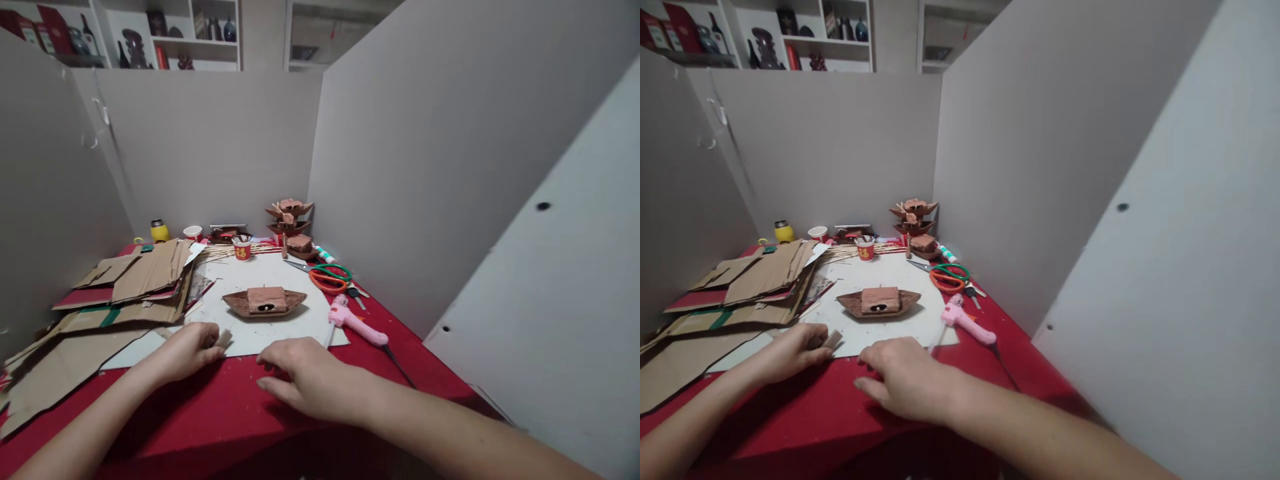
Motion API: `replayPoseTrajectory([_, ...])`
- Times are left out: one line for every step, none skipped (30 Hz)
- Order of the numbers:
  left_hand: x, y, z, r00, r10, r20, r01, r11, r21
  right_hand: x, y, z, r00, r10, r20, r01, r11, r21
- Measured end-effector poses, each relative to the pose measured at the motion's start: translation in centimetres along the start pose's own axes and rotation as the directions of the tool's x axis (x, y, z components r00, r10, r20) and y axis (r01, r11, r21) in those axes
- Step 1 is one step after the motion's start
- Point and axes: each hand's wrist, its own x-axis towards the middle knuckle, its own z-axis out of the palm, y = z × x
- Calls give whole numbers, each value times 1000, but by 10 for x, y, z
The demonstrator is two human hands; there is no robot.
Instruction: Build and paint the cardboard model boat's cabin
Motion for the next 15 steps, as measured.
replayPoseTrajectory([-2,0,1,1000,16,-16,-16,1000,-19,-6,4,1,999,14,-28,-14,1000,-17])
replayPoseTrajectory([-3,1,1,999,31,-29,-32,999,-43,-14,10,0,997,41,-69,-44,998,-37])
replayPoseTrajectory([-4,1,2,998,44,-41,-47,996,-71,-21,20,-2,989,82,-123,-90,994,-59])
replayPoseTrajectory([-4,2,2,997,55,-51,-60,993,-101,-29,31,-6,974,135,-183,-152,985,-83])
replayPoseTrajectory([-4,3,2,996,63,-60,-71,989,-132,-38,44,-10,949,197,-247,-229,967,-109])
replayPoseTrajectory([-4,4,2,995,69,-68,-80,983,-164,-46,57,-14,917,261,-301,-311,941,-131])
replayPoseTrajectory([-3,6,2,994,75,-75,-88,977,-196,-53,71,-18,884,318,-342,-385,911,-147])
replayPoseTrajectory([-1,8,2,994,79,-79,-95,969,-227,-59,83,-22,856,366,-364,-444,882,-160])
replayPoseTrajectory([1,11,2,993,82,-80,-100,961,-257,-64,95,-24,840,403,-363,-484,859,-165])
replayPoseTrajectory([4,15,2,993,84,-78,-103,953,-286,-68,104,-25,831,430,-352,-508,845,-166])
replayPoseTrajectory([8,20,2,994,85,-72,-104,944,-314,-70,112,-26,825,451,-342,-524,837,-160])
replayPoseTrajectory([12,26,2,994,88,-65,-105,934,-340,-71,118,-25,819,465,-335,-534,832,-149])
replayPoseTrajectory([16,31,2,994,93,-56,-107,924,-366,-71,123,-24,815,475,-333,-539,832,-133])
replayPoseTrajectory([20,37,3,994,100,-46,-110,913,-393,-72,126,-22,811,480,-335,-540,834,-113])
replayPoseTrajectory([24,43,5,993,110,-35,-115,899,-422,-72,127,-21,808,481,-340,-537,839,-88])
